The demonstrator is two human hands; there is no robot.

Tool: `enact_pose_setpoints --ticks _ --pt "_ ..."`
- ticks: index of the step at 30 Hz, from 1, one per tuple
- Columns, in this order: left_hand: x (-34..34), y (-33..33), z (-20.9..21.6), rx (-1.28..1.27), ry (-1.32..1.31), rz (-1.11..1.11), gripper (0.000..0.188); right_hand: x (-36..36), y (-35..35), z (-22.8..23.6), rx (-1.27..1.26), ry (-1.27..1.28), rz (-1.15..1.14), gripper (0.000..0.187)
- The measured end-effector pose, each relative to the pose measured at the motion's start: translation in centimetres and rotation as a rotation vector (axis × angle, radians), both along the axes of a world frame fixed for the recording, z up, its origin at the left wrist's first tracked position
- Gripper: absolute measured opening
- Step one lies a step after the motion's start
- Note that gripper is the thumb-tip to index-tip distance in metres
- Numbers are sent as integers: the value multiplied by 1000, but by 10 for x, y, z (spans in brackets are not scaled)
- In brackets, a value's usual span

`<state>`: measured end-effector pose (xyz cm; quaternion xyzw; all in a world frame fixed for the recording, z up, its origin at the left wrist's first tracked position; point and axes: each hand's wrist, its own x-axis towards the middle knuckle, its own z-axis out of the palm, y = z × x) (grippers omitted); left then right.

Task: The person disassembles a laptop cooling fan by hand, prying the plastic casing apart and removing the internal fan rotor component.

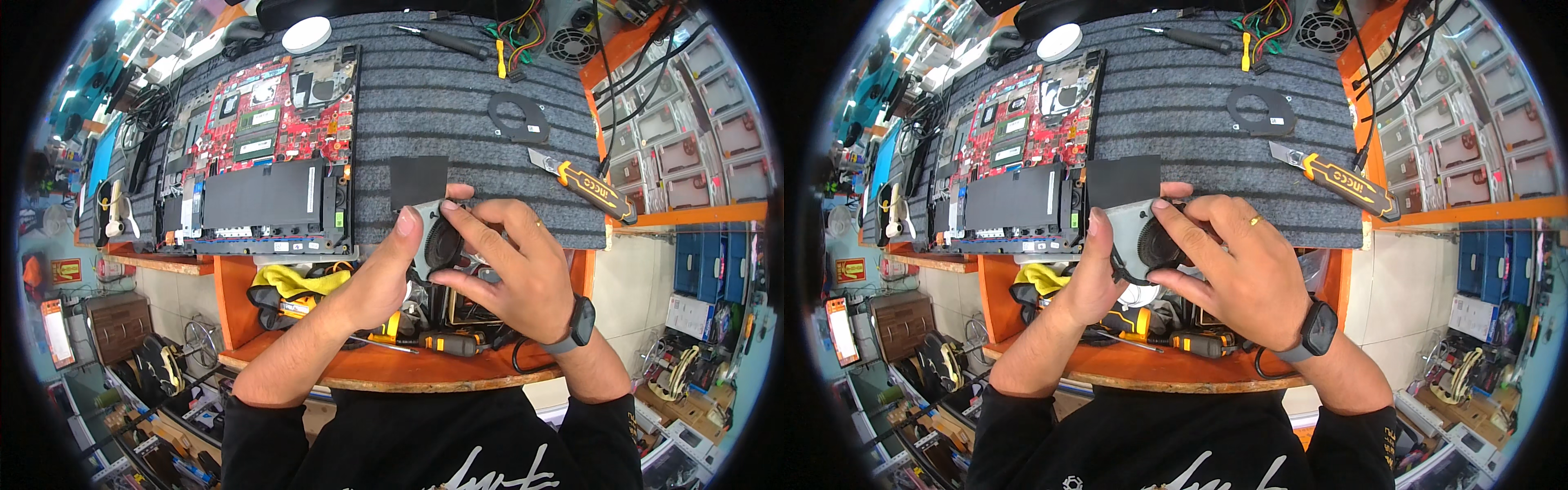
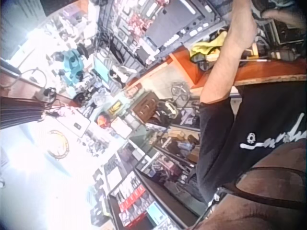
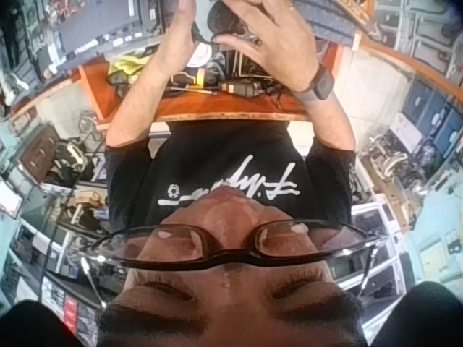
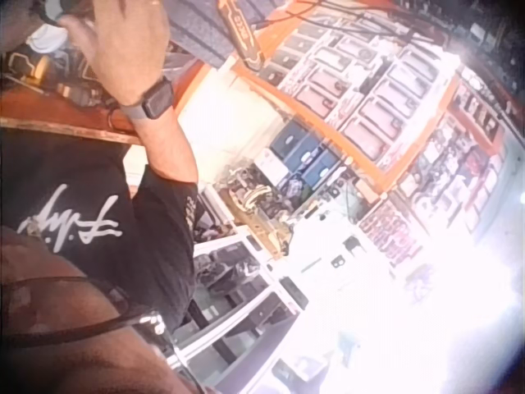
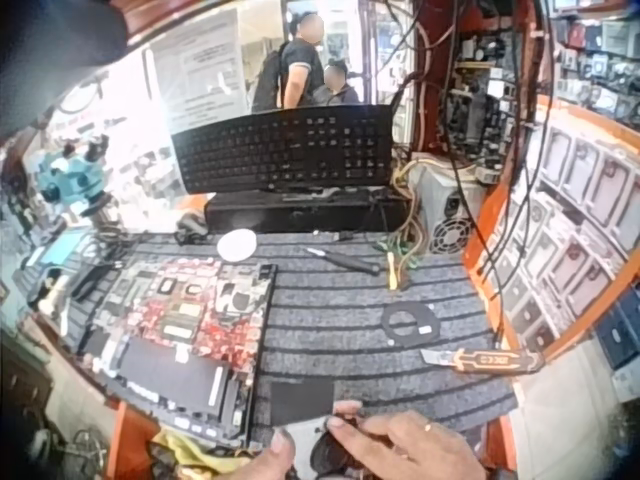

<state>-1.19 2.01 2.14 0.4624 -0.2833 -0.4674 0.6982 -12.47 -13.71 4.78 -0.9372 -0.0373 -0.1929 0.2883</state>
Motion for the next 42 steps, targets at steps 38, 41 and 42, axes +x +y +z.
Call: enact_pose_setpoints --ticks 38,41,42 --pt "17 2 -6 66 9 -131 89 2 -22 -5 188 -122 4 59" --pt "16 0 -9 105 34 -60 91 1 -28 -8 294 -95 -7 59" --pt "16 -1 -6 92 60 -32 87 2 -30 -10 350 -91 -20 59"
